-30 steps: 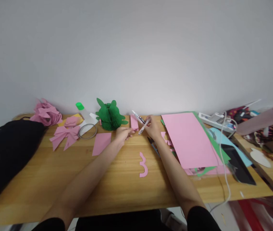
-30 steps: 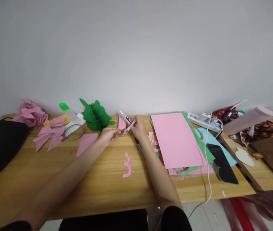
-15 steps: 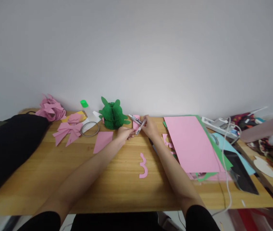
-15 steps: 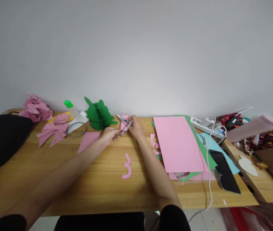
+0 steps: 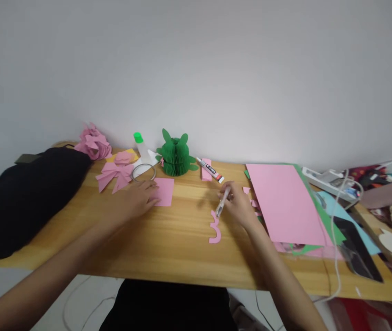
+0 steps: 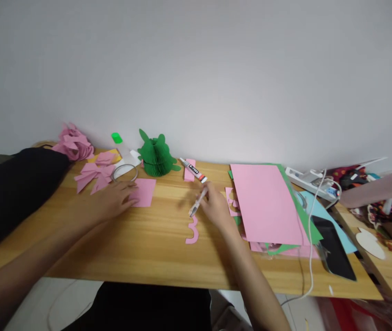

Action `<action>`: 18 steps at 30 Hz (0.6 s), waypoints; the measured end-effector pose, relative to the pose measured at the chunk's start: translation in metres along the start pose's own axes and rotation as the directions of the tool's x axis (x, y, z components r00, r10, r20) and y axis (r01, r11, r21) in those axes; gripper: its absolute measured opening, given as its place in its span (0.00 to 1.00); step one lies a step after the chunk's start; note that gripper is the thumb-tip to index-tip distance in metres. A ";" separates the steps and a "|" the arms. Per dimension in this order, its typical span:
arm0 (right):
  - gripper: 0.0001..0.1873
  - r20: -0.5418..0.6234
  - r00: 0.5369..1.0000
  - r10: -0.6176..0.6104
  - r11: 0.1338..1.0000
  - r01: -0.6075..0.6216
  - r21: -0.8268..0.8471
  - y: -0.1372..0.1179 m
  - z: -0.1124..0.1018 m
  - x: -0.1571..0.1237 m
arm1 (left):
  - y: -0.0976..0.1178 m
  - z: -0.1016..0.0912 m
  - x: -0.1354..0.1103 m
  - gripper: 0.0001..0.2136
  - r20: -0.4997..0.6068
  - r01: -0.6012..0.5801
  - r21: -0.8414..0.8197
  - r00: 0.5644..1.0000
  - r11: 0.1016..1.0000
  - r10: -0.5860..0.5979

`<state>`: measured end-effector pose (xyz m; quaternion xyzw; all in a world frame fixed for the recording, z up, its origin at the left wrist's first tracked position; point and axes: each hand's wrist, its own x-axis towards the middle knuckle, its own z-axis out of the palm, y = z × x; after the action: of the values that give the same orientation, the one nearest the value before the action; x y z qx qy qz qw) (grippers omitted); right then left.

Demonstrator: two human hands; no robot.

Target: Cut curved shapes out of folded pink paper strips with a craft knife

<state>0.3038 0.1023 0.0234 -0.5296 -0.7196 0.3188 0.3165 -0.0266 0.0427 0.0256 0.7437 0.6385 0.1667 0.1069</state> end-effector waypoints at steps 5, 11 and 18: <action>0.12 0.071 0.996 0.048 0.997 -0.052 0.052 -0.001 0.005 -0.026 | -0.002 -0.003 -0.008 0.24 0.150 -0.097 0.119 0.986 0.988 0.079; 0.17 0.064 0.994 0.092 0.983 -0.101 0.156 -0.004 -0.007 -0.040 | -0.002 0.005 -0.001 0.18 0.217 -0.203 0.155 0.962 0.967 0.167; 0.19 0.074 0.991 0.112 0.970 -0.125 0.209 -0.007 -0.010 -0.057 | -0.007 0.017 0.003 0.16 0.159 -0.256 0.162 0.960 0.953 0.231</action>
<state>0.3212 0.0472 0.0278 -0.5245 -0.6579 0.4285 0.3294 -0.0260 0.0475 0.0073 0.8332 0.5452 0.0681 0.0616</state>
